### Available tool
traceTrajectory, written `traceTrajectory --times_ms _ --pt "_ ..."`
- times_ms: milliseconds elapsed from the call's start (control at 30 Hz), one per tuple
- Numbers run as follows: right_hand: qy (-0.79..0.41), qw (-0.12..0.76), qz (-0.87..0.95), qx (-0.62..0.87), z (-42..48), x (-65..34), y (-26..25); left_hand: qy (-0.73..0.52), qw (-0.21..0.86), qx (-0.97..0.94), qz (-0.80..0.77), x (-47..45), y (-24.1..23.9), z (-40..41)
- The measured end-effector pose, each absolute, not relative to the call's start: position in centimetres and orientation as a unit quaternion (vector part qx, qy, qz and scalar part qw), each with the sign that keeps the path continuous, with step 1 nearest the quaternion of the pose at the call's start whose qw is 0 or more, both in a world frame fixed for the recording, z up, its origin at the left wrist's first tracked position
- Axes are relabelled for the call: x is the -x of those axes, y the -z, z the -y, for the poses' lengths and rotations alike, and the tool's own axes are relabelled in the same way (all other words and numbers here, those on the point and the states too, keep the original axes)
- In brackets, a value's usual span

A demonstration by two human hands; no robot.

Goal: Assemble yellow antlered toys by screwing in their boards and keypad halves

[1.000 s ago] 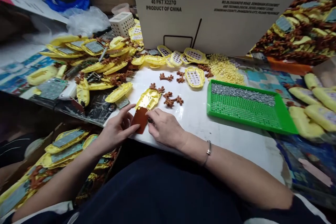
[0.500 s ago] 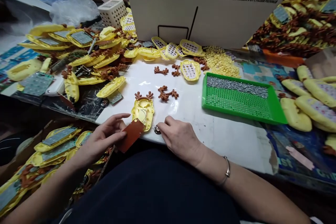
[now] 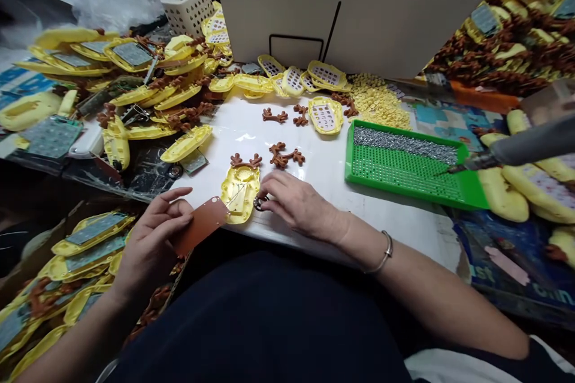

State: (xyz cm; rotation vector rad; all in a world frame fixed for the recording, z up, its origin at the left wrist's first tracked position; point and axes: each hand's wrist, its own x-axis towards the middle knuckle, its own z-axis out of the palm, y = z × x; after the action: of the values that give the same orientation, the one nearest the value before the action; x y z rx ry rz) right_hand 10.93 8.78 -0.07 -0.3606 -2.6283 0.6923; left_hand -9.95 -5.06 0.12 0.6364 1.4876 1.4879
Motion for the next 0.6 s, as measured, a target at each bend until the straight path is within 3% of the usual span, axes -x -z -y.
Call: traceTrajectory --times_ms 267,467,600 --pt "-0.372 0.183 0.904 0.109 -7.5 -6.3 0.2 -0.653 0.356 -0.201 -0.637 12.5 -0.1 4.6" --pt "-0.243 0.217 0.925 0.194 -9.6 -6.2 -0.4 -0.670 0.309 -0.235 -0.633 12.1 0.6 3.9" --pt "-0.253 0.202 0.916 0.239 -10.0 -6.7 0.5 -0.657 0.302 -0.284 -0.630 11.6 1.1 3.5"
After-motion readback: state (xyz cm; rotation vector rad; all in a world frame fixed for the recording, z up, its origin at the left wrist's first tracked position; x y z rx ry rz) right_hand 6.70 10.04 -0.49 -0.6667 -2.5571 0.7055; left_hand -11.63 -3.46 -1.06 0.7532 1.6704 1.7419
